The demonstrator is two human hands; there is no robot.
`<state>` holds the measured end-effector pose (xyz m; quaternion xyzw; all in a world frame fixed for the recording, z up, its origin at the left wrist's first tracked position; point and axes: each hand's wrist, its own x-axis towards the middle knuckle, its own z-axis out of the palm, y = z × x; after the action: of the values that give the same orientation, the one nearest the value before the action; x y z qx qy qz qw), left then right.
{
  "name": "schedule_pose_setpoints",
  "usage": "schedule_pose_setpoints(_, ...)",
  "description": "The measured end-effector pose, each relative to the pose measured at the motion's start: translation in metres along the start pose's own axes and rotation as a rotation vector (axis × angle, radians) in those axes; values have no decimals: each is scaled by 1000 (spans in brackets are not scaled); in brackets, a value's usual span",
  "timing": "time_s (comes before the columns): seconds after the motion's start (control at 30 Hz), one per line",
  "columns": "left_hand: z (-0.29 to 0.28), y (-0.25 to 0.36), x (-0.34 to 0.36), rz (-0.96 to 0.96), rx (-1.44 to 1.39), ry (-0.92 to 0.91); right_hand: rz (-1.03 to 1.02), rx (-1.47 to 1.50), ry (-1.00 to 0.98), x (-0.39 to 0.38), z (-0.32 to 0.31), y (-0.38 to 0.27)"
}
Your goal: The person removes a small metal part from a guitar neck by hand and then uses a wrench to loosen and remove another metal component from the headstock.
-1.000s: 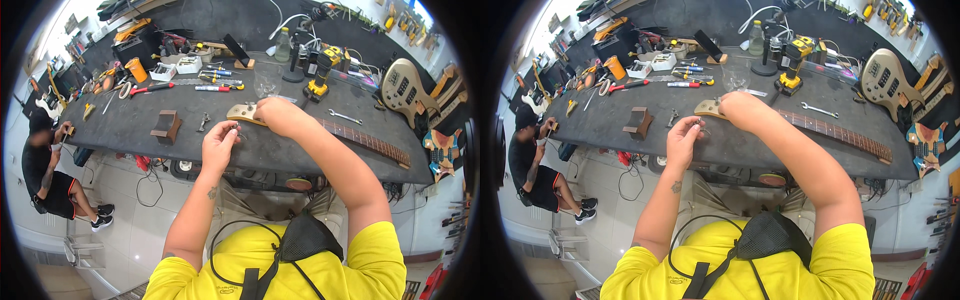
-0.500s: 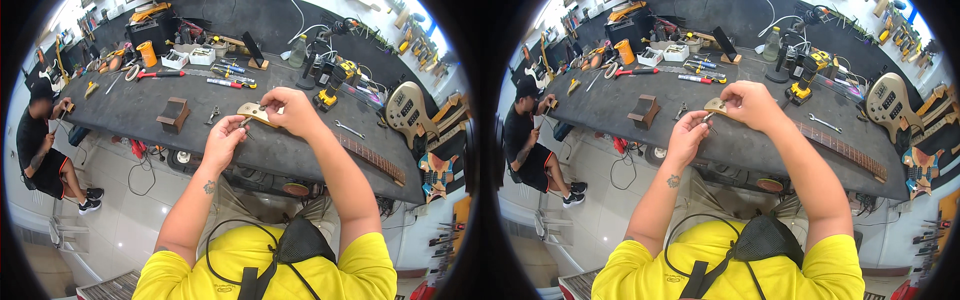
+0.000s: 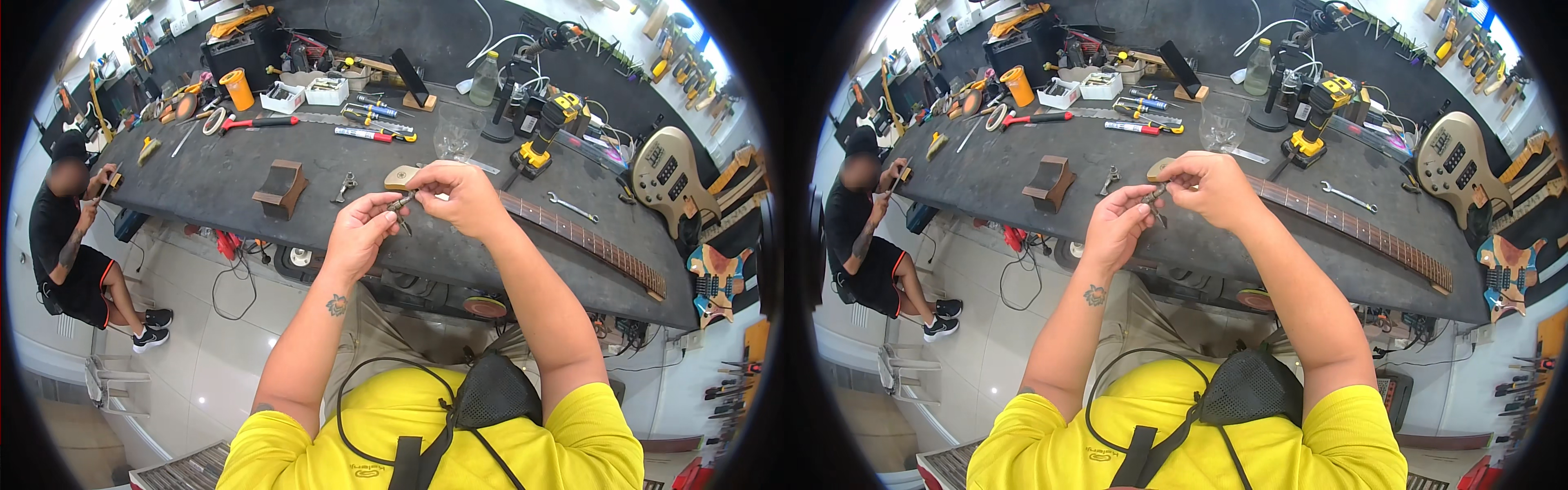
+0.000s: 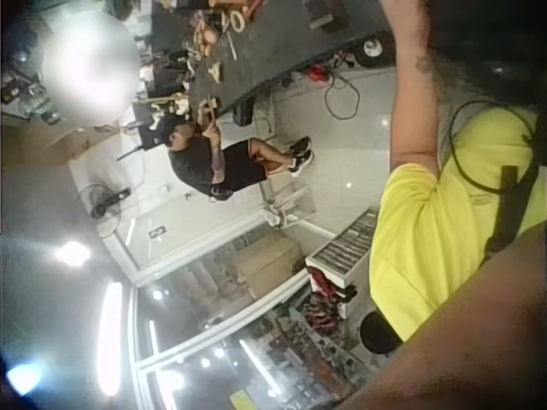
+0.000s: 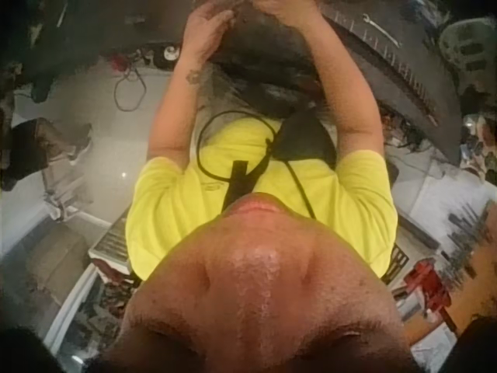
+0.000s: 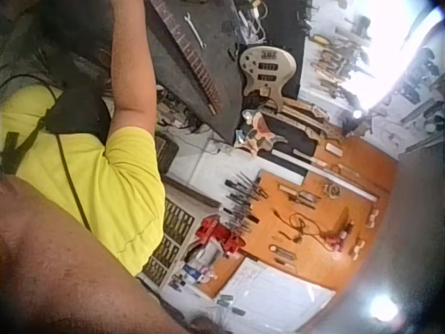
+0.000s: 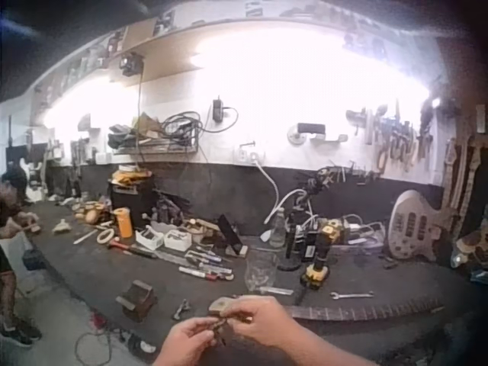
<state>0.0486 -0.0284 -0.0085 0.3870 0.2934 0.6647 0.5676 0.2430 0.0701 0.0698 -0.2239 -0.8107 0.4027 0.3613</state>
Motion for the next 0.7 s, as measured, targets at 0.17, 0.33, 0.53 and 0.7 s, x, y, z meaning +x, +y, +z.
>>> schedule_pose_setpoints(0.17,-7,-2,-2,24,-39,-23,73,118,-44,-1,3,2)
schedule_pose_setpoints(0.33,-4,-1,-4,25,-129,-30,81,265,-32,-7,7,5)
schedule_pose_setpoints(0.53,-7,-2,-2,21,-88,-23,115,75,-40,-8,25,0)
schedule_pose_setpoints(0.7,-6,-10,6,107,-40,49,-75,-318,74,2,34,8)
